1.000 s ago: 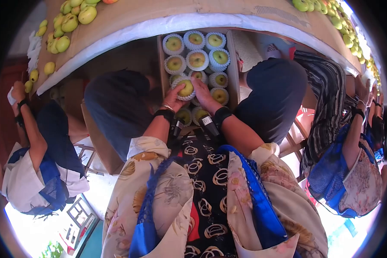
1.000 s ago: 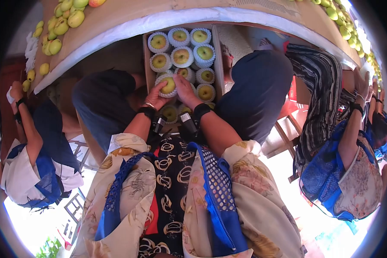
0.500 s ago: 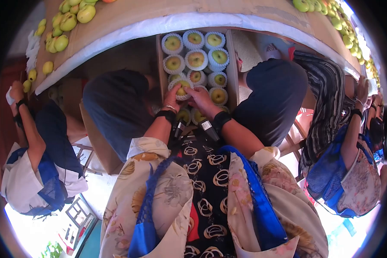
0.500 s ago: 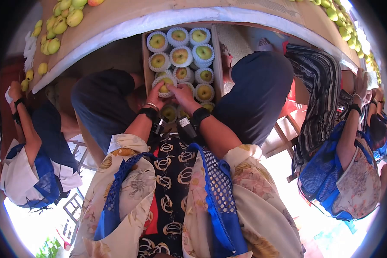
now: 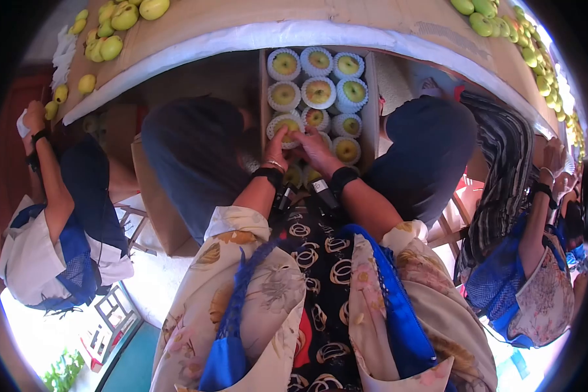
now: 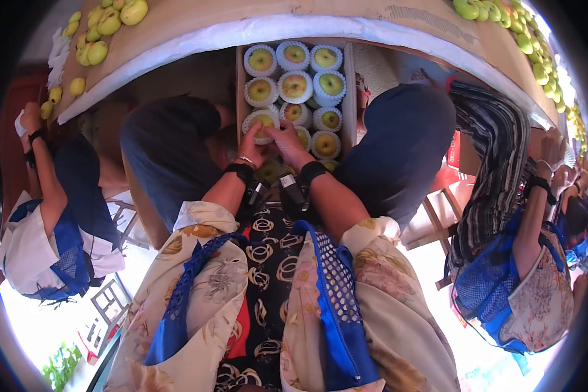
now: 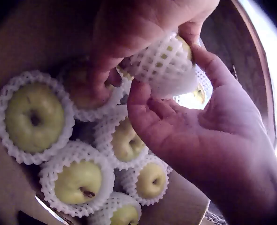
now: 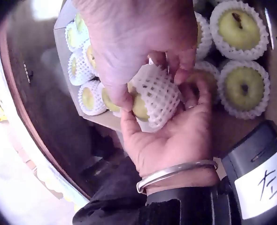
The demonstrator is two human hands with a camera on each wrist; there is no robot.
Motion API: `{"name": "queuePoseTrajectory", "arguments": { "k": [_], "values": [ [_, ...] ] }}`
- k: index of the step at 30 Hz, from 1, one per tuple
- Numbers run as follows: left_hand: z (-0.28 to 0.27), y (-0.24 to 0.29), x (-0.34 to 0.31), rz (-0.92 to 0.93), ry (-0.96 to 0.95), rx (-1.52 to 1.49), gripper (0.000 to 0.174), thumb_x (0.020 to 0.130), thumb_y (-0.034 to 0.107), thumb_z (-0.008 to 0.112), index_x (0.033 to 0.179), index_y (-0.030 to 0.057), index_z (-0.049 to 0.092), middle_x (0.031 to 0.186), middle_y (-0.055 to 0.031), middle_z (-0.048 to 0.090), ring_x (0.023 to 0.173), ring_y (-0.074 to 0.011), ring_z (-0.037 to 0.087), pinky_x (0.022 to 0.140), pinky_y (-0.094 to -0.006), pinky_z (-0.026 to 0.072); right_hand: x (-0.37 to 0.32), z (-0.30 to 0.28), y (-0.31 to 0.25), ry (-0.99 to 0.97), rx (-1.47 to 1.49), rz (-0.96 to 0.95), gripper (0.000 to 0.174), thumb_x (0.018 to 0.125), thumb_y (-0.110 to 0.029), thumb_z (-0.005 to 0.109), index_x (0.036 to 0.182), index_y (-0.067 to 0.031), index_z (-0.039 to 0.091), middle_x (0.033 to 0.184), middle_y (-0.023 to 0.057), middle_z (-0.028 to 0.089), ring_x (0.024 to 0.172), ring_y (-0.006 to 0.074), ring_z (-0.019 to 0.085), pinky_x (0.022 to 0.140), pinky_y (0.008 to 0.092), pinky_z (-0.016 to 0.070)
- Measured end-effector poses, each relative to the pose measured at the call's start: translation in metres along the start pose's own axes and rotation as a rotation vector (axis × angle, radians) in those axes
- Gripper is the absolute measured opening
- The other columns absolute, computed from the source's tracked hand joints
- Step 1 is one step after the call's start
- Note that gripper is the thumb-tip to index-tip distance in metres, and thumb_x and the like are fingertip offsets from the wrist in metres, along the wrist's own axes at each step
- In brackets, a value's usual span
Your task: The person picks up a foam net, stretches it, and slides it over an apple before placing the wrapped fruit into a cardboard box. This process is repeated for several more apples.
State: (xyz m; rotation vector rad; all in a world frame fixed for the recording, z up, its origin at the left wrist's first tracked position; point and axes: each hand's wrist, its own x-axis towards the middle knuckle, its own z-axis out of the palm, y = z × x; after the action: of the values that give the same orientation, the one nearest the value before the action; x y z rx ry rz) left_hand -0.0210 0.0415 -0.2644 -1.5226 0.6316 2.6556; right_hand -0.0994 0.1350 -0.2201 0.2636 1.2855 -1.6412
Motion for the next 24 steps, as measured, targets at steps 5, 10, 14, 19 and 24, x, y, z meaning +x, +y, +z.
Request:
{"name": "queuePoseTrajectory", "arguments": {
  "k": [5, 10, 14, 19, 24],
  "values": [
    [0.024, 0.007, -0.039, -0.005, 0.180, 0.012, 0.071, 0.067, 0.061, 0.061, 0.119, 0.0138, 0.049, 0.119, -0.0086, 0.050, 0.109, -0.0225, 0.047, 0.093, -0.0430, 0.0319, 0.007, 0.006, 0.005, 0.078, 0.000, 0.042, 0.064, 0.073, -0.016, 0.065, 0.124, -0.0004, 0.029, 0.103, 0.0131, 0.051, 0.080, 0.0201, 0.054, 0.061, 0.0296, 0.0455],
    [0.014, -0.003, -0.027, 0.049, 0.298, 0.060, 0.067, 0.074, 0.060, 0.054, 0.119, 0.0111, 0.048, 0.118, -0.0087, 0.050, 0.109, -0.0220, 0.045, 0.095, -0.0442, 0.0267, 0.029, -0.001, 0.025, 0.069, -0.061, 0.010, 0.063, 0.075, -0.014, 0.063, 0.125, 0.0014, 0.027, 0.105, 0.0148, 0.050, 0.083, 0.0233, 0.056, 0.065, 0.0331, 0.0481],
    [-0.011, -0.020, 0.017, 0.056, 0.349, 0.139, 0.058, 0.082, 0.058, 0.044, 0.115, 0.0098, 0.049, 0.111, -0.0092, 0.054, 0.100, -0.0237, 0.051, 0.087, -0.0434, 0.0369, 0.036, 0.000, 0.030, 0.053, 0.005, -0.030, 0.060, 0.076, -0.012, 0.062, 0.123, 0.0025, 0.028, 0.106, 0.0159, 0.051, 0.085, 0.0252, 0.057, 0.067, 0.0352, 0.0496],
    [-0.004, -0.015, 0.027, 0.069, 0.371, 0.085, 0.057, 0.084, 0.059, 0.038, 0.105, 0.0091, 0.053, 0.095, -0.0093, 0.059, 0.086, -0.0252, 0.057, 0.077, -0.0420, 0.0454, 0.048, 0.005, 0.035, 0.177, -0.291, -0.172, 0.053, 0.074, -0.017, 0.065, 0.116, 0.0039, 0.041, 0.101, 0.0152, 0.056, 0.087, 0.0241, 0.058, 0.071, 0.0331, 0.0489],
    [-0.024, -0.023, 0.050, 0.050, 0.336, 0.083, 0.056, 0.084, 0.058, 0.037, 0.103, 0.0083, 0.053, 0.092, -0.0096, 0.059, 0.081, -0.0246, 0.058, 0.072, -0.0400, 0.0480, 0.031, 0.009, 0.015, 0.243, -0.635, -0.236, 0.066, 0.068, -0.030, 0.070, 0.117, 0.0059, 0.045, 0.104, 0.0174, 0.057, 0.091, 0.0247, 0.057, 0.077, 0.0325, 0.0457]
  ]
}}
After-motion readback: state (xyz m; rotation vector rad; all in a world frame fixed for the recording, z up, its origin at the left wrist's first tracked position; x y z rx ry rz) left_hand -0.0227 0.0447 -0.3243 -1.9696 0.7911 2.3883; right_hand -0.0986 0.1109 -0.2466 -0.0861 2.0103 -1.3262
